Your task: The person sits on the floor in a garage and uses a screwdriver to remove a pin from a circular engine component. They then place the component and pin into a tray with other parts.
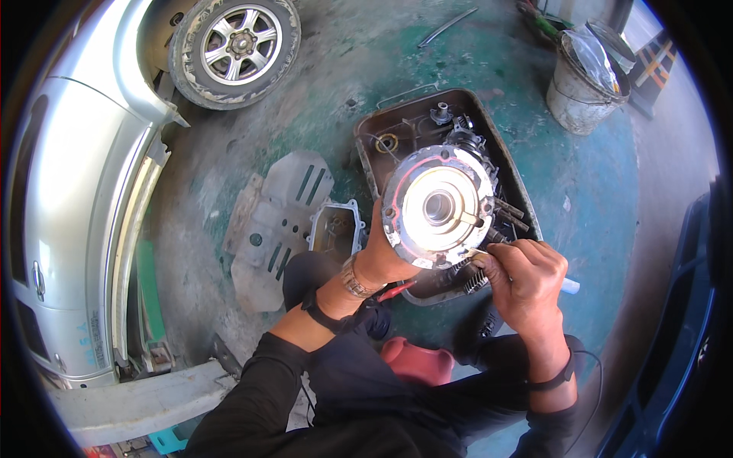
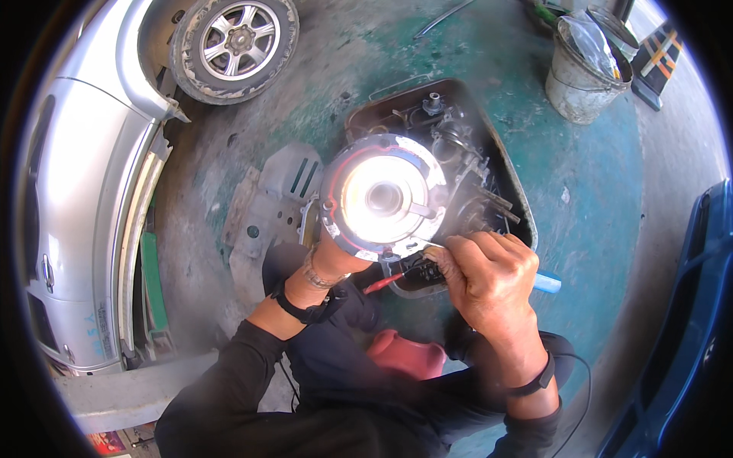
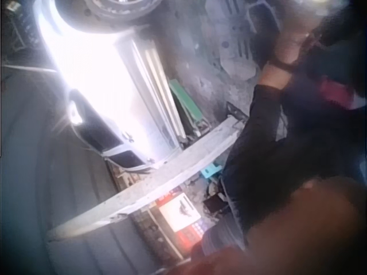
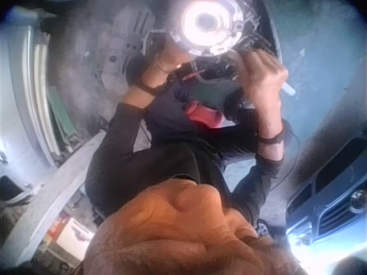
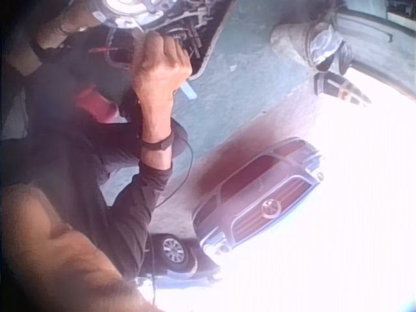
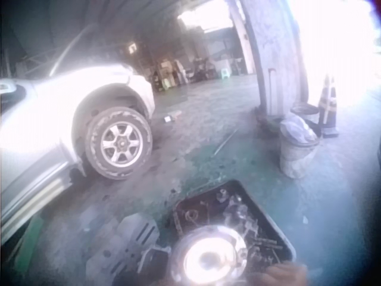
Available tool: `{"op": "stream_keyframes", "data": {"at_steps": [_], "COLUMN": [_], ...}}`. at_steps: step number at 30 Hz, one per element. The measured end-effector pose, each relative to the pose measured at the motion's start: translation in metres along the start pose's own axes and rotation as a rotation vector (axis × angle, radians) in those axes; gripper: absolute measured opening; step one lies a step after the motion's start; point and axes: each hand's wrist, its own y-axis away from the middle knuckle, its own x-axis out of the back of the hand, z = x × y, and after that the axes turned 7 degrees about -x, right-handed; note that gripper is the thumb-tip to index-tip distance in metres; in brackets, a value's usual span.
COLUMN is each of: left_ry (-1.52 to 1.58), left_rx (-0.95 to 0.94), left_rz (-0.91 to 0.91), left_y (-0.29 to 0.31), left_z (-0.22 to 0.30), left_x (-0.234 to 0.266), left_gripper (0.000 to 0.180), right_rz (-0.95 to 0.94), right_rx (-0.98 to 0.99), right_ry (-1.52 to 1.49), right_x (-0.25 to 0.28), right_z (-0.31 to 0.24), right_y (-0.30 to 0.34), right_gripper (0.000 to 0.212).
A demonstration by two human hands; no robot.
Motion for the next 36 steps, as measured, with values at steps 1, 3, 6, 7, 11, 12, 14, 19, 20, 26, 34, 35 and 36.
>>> {"op": "stream_keyframes", "data": {"at_steps": [1, 3, 6, 7, 11, 12, 14, 19, 20, 26, 34, 35, 36], "left_ry": [0.006, 0.013, 0.019, 0.021, 0.016, 0.000, -0.012, 0.036, 0.006, -0.008, -0.013, -0.060, -0.109], "left_rx": [-0.008, -0.018, -0.026, -0.022, 0.007, 0.006, 0.017, 0.016, 0.002, 0.001, -0.052, -0.080, -0.101], "left_rz": [0.004, 0.002, -0.005, 0.001, 0.040, 0.052, 0.065, 0.096, 0.095, 0.111, 0.052, 0.027, -0.001], "left_y": [-0.002, -0.006, -0.012, -0.012, -0.011, -0.011, -0.009, -0.006, -0.006, -0.007, -0.005, -0.005, -0.004], "left_z": [0.002, 0.005, 0.008, 0.008, 0.006, 0.004, 0.001, -0.001, -0.001, 0.002, -0.002, -0.003, -0.003], "left_x": [0.000, 0.000, 0.002, 0.002, 0.001, 0.000, -0.002, -0.007, -0.008, -0.010, -0.006, -0.004, -0.002], "left_gripper": [0.088, 0.090, 0.092, 0.092, 0.093, 0.094, 0.095, 0.094, 0.093, 0.090, 0.089, 0.088, 0.087], "right_rz": [-0.011, -0.029, -0.048, -0.049, -0.064, -0.073, -0.071, -0.062, -0.062, -0.075, -0.056, -0.057, -0.058], "right_rx": [-0.011, -0.032, 0.000, 0.014, -0.005, -0.022, -0.027, -0.075, -0.076, -0.095, -0.101, -0.103, -0.113], "right_ry": [-0.014, -0.038, -0.018, -0.004, 0.010, 0.006, 0.017, -0.026, -0.025, -0.023, -0.049, -0.047, -0.051], "right_x": [0.000, 0.000, -0.001, -0.002, -0.003, -0.003, -0.003, -0.004, -0.004, -0.005, -0.005, -0.005, -0.004], "right_z": [-0.001, -0.002, -0.002, -0.002, -0.005, -0.006, -0.007, -0.009, -0.010, -0.008, -0.007, -0.007, -0.006], "right_y": [0.001, 0.002, 0.002, 0.002, 0.003, 0.003, 0.003, 0.003, 0.004, 0.005, 0.004, 0.004, 0.004], "right_gripper": [0.021, 0.018, 0.022, 0.021, 0.022, 0.022, 0.022, 0.019, 0.019, 0.018, 0.017, 0.018, 0.018]}}
